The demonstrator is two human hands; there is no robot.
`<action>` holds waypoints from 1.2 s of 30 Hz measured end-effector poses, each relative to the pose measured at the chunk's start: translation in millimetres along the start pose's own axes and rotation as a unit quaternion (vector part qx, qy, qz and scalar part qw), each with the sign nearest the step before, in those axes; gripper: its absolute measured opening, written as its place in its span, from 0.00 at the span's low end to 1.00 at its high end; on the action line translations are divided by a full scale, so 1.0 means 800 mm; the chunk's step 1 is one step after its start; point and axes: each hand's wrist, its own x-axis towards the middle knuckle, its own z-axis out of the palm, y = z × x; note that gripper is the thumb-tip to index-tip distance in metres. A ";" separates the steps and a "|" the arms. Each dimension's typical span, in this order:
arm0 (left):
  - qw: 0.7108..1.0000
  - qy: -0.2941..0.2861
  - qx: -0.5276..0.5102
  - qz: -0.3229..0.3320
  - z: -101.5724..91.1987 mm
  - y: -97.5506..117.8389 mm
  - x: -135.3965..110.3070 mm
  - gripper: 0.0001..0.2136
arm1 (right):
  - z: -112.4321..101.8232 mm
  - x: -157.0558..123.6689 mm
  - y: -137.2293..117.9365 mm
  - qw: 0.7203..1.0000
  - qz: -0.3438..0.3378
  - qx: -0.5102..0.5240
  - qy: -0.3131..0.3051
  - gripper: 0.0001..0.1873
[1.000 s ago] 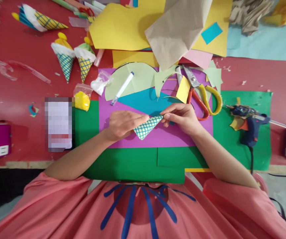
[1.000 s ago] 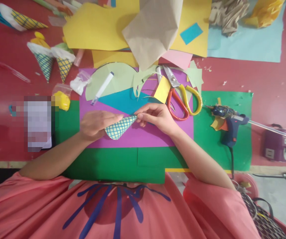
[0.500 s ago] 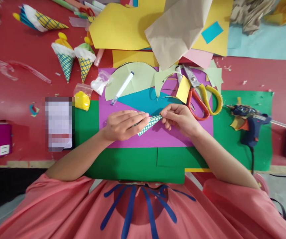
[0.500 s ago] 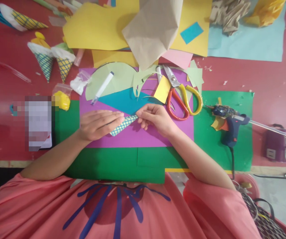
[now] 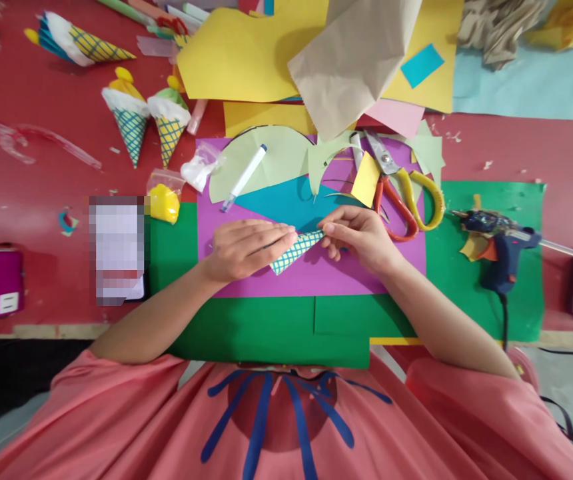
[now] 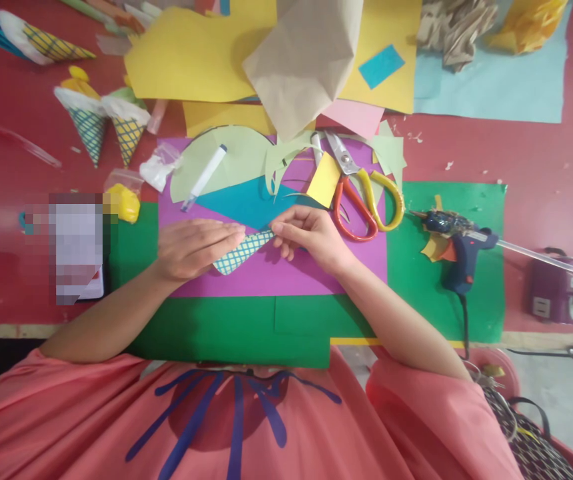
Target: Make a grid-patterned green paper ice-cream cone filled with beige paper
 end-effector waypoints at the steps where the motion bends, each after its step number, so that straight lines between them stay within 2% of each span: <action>1: 1.000 0.002 -0.006 -0.002 0.000 0.000 0.000 0.08 | 0.000 0.000 0.000 1.000 0.002 0.002 -0.001 0.12; 5: 0.999 0.020 -0.040 -0.001 0.002 0.000 -0.002 0.11 | 0.000 0.001 0.001 1.000 0.016 0.011 -0.003 0.11; 8: 0.998 0.007 -0.052 -0.015 0.005 -0.001 -0.006 0.12 | -0.001 0.002 0.001 1.000 0.022 0.006 0.007 0.12; 11: 0.996 -0.003 -0.069 -0.058 0.010 -0.001 -0.007 0.14 | -0.002 0.002 0.001 1.000 0.009 -0.005 0.027 0.12; 14: 0.986 0.047 -0.086 -0.138 0.017 -0.003 -0.005 0.17 | -0.004 0.003 0.001 0.999 -0.018 -0.008 0.049 0.11; 16: 0.965 0.099 -0.112 -0.217 0.023 -0.004 -0.004 0.17 | -0.006 0.004 0.001 0.997 -0.037 -0.010 0.066 0.11; 19: 0.902 0.161 -0.231 -0.326 0.031 -0.004 -0.005 0.13 | -0.008 0.006 0.001 0.994 -0.062 -0.017 0.094 0.11; 22: 0.842 0.178 -0.341 -0.377 0.037 0.000 -0.007 0.08 | -0.010 0.007 0.002 0.990 -0.084 -0.021 0.108 0.10; 24: 0.826 0.173 -0.365 -0.393 0.038 0.002 -0.008 0.07 | -0.010 0.007 0.003 0.988 -0.096 -0.031 0.116 0.10; 26: 0.833 0.167 -0.351 -0.393 0.038 0.004 -0.006 0.08 | -0.010 0.007 0.003 0.985 -0.104 -0.051 0.127 0.10; 31: 0.875 0.166 -0.275 -0.362 0.035 -0.001 -0.004 0.11 | -0.007 0.006 0.004 0.979 -0.124 -0.080 0.139 0.11; 34: 0.867 0.170 -0.292 -0.367 0.036 -0.002 -0.004 0.10 | -0.005 0.005 0.005 0.976 -0.145 -0.079 0.143 0.09; 36: 0.857 0.195 -0.298 -0.374 0.037 -0.001 -0.005 0.10 | -0.004 0.004 0.005 0.972 -0.156 -0.087 0.150 0.09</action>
